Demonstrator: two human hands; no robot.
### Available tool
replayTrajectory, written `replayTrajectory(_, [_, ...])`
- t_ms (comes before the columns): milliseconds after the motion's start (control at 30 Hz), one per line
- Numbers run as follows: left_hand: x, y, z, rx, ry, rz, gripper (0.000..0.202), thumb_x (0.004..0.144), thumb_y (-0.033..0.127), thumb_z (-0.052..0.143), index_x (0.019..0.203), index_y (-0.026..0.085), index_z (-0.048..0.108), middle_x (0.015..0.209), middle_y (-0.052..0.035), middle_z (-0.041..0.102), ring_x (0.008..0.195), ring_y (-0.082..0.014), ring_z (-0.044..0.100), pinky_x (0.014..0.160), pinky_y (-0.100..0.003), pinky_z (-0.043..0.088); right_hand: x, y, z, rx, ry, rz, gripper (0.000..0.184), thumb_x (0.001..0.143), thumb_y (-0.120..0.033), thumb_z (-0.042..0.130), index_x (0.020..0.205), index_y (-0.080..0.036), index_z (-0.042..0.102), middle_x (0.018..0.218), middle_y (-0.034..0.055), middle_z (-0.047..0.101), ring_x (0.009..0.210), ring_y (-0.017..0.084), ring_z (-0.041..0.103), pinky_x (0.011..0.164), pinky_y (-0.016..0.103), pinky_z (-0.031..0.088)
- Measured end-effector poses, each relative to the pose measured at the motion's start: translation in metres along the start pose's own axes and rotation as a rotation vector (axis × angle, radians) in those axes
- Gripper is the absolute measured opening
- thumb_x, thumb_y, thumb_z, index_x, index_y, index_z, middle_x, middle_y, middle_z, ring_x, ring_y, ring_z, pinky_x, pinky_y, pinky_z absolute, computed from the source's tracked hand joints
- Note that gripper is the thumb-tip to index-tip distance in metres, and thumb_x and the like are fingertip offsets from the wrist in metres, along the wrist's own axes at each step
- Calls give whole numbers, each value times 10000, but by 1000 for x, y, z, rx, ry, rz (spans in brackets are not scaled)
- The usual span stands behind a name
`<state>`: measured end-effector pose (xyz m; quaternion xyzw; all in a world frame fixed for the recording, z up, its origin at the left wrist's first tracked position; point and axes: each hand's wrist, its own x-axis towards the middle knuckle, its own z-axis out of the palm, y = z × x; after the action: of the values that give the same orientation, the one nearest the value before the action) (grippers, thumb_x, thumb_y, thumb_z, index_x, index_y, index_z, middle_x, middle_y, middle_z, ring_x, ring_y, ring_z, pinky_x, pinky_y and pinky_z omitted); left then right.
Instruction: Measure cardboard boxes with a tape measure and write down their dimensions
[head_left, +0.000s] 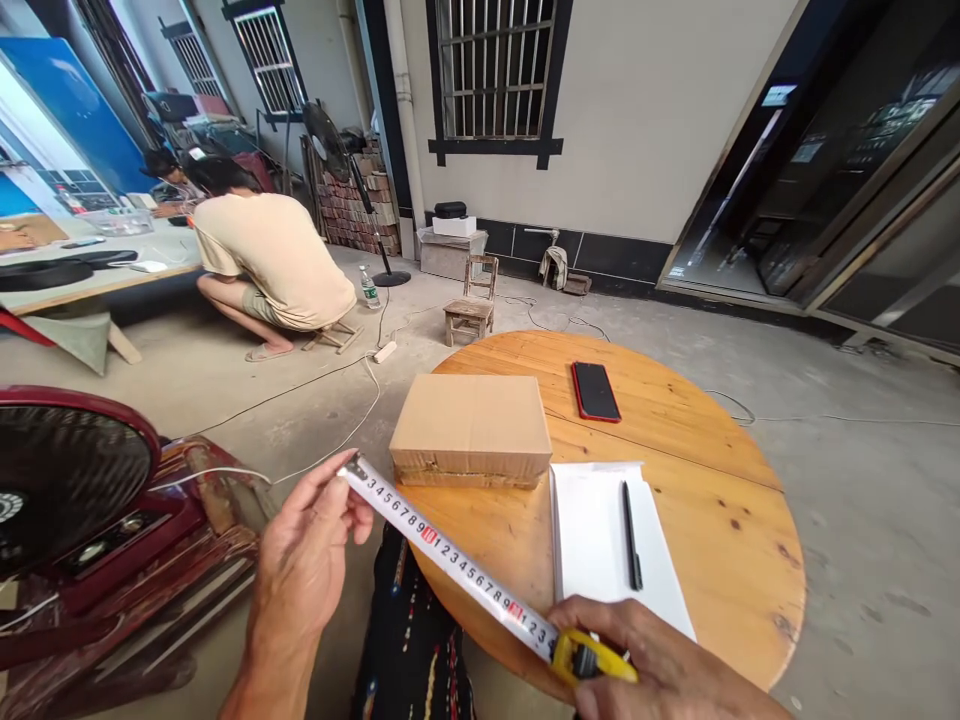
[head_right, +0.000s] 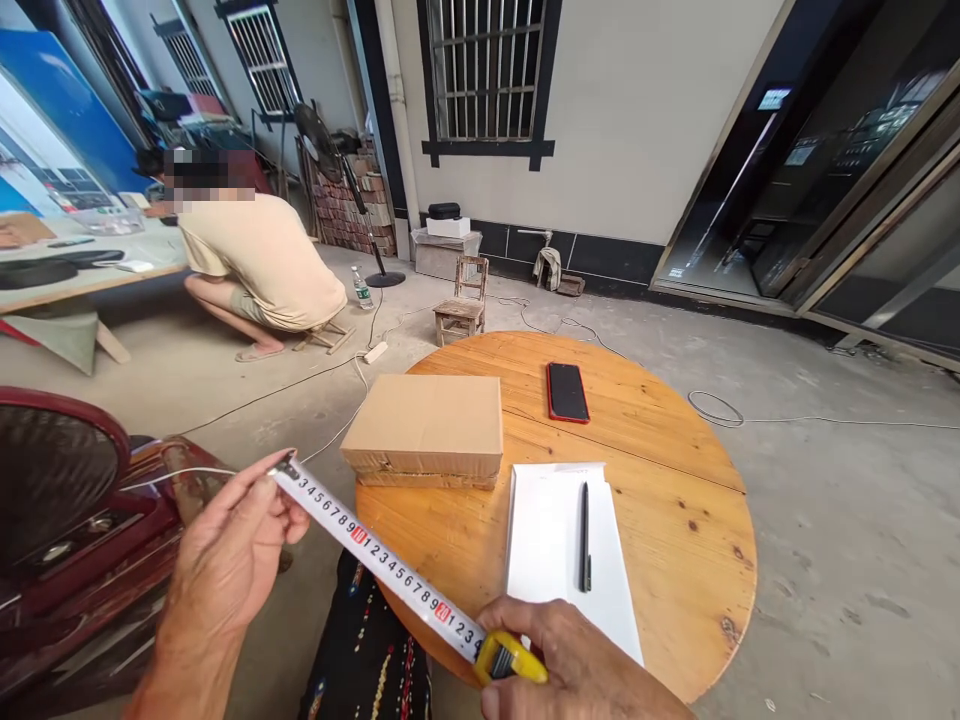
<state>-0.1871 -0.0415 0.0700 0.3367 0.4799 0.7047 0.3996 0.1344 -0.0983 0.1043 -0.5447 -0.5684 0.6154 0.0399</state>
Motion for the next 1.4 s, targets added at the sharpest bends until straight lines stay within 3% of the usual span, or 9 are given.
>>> replayTrajectory(200, [1,7,-8,36,43,-43,406,617,364,871,934,164,712,690,11,618,533,-95,519,408,-185,400,6,-14,-1,-203,47,-31,564,756,-441,679,1304,-329,609,1110,45,673,1023,288,609,843,358,495])
replayTrajectory(400, [-26,-7,9,232,-146,-47,344,760,402,772,1021,195,687,668,21,621,533,-112,548,464,-210,449,26,-48,19,-263,392,-254,828,647,-472,800,1395,-269,509,1098,136,681,877,314,638,722,415,497])
replayTrajectory(667, [-21,-6,26,732,-194,409,413,953,395,509,1338,248,537,1151,-68,653,910,-202,647,814,-322,525,86,-125,-18,-774,592,-756,536,794,-405,735,1245,-160,580,1194,136,664,1053,288,620,857,407,493])
replayTrajectory(800, [2,-23,25,897,-173,659,448,918,329,566,1350,222,520,1367,-124,538,1257,-307,502,1069,-458,388,137,-154,-43,-960,641,-807,529,803,-341,729,1272,-154,570,1255,129,647,1129,310,585,871,416,486])
replayTrajectory(933, [19,-45,29,988,-236,690,411,893,324,585,1287,205,572,1403,-148,509,1335,-366,425,1109,-538,323,167,-165,-49,-1045,535,-829,570,838,-399,709,1311,-120,556,1288,139,635,1157,297,582,936,408,467])
replayTrajectory(1067, [7,-47,29,937,-184,709,434,886,286,611,1314,251,550,1433,-116,494,1373,-356,393,1142,-552,278,139,-140,-67,-892,651,-887,399,944,-394,585,1253,-144,617,1308,114,630,1188,257,579,986,391,438])
replayTrajectory(1167, [-22,-40,37,860,-243,740,450,885,199,598,1324,277,539,1398,-87,532,1337,-324,446,1131,-530,325,97,-82,-91,-789,765,-712,265,995,-285,469,1046,-182,708,991,64,719,855,182,665,739,295,483])
replayTrajectory(1267, [-54,-42,63,833,-530,765,374,883,143,561,1239,258,586,1323,-77,594,1303,-294,480,1077,-485,418,67,-7,-106,-970,737,-471,284,970,-202,439,988,-204,722,906,64,704,721,165,641,615,276,430])
replayTrajectory(1400, [-80,-62,113,927,-955,701,268,872,130,535,1107,199,642,1328,-100,595,1329,-294,454,1079,-486,432,56,60,-102,-1089,696,-432,370,878,-21,414,1000,-203,712,960,101,673,641,145,596,542,263,368])
